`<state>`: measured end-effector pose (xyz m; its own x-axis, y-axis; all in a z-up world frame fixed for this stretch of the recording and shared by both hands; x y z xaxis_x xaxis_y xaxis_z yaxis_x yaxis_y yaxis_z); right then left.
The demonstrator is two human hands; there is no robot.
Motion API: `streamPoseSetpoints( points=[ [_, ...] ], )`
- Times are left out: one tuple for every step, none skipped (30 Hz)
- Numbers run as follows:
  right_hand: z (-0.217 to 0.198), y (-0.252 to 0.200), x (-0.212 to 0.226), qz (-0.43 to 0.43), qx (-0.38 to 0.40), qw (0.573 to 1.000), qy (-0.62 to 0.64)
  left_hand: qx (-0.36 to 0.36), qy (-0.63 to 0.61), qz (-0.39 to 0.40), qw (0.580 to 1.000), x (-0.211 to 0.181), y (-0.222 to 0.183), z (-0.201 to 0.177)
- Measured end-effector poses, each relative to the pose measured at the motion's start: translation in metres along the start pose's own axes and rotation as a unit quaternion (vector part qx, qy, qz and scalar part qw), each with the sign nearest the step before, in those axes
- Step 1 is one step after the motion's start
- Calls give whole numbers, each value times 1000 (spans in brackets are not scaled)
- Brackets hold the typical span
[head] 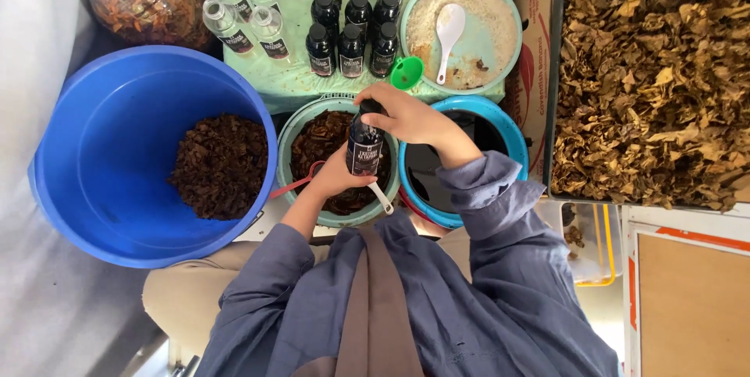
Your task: Manually bottling liquid extract from a large bucket into small glass bottles using a ladle and a funnel.
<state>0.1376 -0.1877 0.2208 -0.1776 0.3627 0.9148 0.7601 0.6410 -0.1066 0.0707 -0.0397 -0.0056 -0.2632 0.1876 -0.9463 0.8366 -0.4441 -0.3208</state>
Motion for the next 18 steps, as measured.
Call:
streamPoseSetpoints(
  points=[
    [0, -1, 8, 1, -2, 1000, 2, 3, 1, -2, 1000, 4, -2, -2],
    [-1, -2, 17, -10, -7, 999, -35, -2, 3, -6, 1000, 8, -2, -5],
    [-2, -2, 27, -21, -11, 997, -73, -7, 5, -11, 1000, 12, -3, -7],
    [-4, -3, 25, -23, -15, 997, -73, -5, 9, -9, 1000, -7, -8, -3],
    [-7, -4, 25, -36, -36, 996, -77, -35, -37, 7, 999, -28, -15, -2],
    [-11, -5, 24, -49, -55, 994, -83, -66, -85, 23, 994, -48, -21, 0],
    [-18, -6, 25, -51, -57, 994, -84, -66, -82, 26, 994, -45, -29, 5],
    [-31, -8, 28, -65, -105, 985, -117, -98, -98, -1, 990, -37, -36, 10],
    [-44, -9, 32, -79, -153, 974, -150, -130, -113, -27, 985, -29, -45, 14],
    [-53, -5, 35, -83, -152, 973, -153, -133, -114, -22, 984, 4, -58, 32],
    [-68, -3, 40, -90, -201, 957, -187, -91, -161, 36, 982, 30, -70, 54],
    [-82, -3, 45, -95, -249, 938, -220, -48, -207, 92, 973, 57, -84, 78],
    [-89, 7, 46, -98, -248, 938, -222, -51, -208, 96, 972, 67, -95, 88],
    [-100, 14, 52, -132, -282, 921, -235, 93, -184, -34, 978, 89, -105, 118],
    [-110, 21, 58, -165, -315, 901, -246, 233, -152, -163, 946, 111, -123, 146],
    [-118, 32, 51, -169, -315, 900, -248, 231, -151, -160, 948, 95, -120, 145],
    [-127, 42, 46, -184, -331, 883, -278, 171, -11, 6, 985, 65, -111, 136],
    [-135, 52, 40, -199, -346, 865, -304, 101, 131, 166, 972, 31, -111, 128]
  ],
)
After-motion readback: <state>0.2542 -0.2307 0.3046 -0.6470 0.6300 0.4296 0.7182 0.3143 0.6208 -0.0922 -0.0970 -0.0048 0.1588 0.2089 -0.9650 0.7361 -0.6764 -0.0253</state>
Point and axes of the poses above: each hand's wrist, its own y-axis towards the middle knuckle, its own z-axis out of the palm, x = y × z, the point moved 6 cm from there along y, towards the middle knuckle, and after that the axes turned 2 degrees about y, right-handed, at the moved point
